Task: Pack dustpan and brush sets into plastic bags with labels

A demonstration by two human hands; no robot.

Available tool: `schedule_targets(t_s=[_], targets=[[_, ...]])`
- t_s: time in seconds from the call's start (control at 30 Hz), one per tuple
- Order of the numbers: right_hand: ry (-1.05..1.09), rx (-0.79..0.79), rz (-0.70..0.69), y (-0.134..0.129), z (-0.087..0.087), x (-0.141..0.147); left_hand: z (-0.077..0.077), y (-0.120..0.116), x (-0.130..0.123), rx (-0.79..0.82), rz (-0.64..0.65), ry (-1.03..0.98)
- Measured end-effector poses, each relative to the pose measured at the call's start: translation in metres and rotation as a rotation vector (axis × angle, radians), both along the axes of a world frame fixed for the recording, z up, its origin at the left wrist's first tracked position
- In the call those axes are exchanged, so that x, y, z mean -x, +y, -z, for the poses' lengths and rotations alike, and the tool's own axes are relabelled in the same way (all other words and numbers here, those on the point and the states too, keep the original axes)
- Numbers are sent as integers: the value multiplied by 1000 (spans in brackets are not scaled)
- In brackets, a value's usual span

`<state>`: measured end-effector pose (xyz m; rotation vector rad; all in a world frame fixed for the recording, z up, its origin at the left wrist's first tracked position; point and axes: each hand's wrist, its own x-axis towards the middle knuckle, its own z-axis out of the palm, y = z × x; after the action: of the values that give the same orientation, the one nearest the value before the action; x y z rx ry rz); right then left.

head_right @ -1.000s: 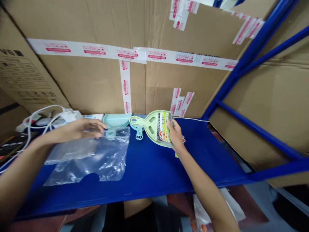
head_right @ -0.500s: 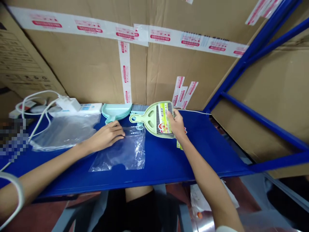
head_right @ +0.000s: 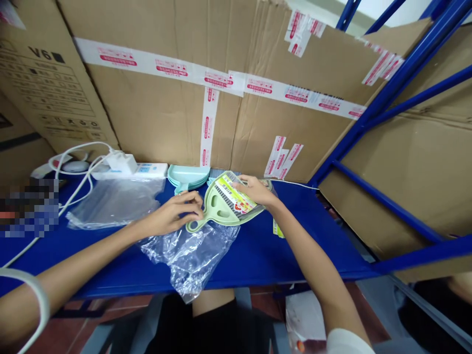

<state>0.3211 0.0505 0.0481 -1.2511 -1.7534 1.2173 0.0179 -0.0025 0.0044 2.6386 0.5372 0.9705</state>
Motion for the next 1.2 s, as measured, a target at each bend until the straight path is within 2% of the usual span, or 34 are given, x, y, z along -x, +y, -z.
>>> schedule_targets(t_s=[0.07,0.17,0.3,0.4,0.53,0.7,0.77,0.87,0.93,1.03,1.1,1.13,1.2], targets=[[2,25,-25,0,2,15,1,-1,-1,5,10,-34],[17,87,-96,-8,16,35,5,-1,-2,-6,18,-48],[89,146,-158,-31,40,50,10,0,-3,-38,19,-12],[110,204,-191,-50,51,55,12,0,-2,-29,37,17],[121,223,-159,-62,58,61,10,1,0,5,48,28],[156,62,-109,-63,60,66,8,1,1,21,50,-27],[218,109,-122,-65,61,67,5,1,2,38,47,-53],[297,273,-119,-67,60,66,-3,4,8,180,54,-136],[314,312,-76,-66,56,62,-11,11,17,313,10,-255],[369,201,53,-58,44,48,-19,24,32,449,-180,-600],[452,102,173,-49,34,37,-19,33,37,537,-280,-839],[496,59,236,-45,31,31,-17,35,38,598,-298,-912],[567,-7,349,-37,26,23,-11,36,34,772,-264,-907]])
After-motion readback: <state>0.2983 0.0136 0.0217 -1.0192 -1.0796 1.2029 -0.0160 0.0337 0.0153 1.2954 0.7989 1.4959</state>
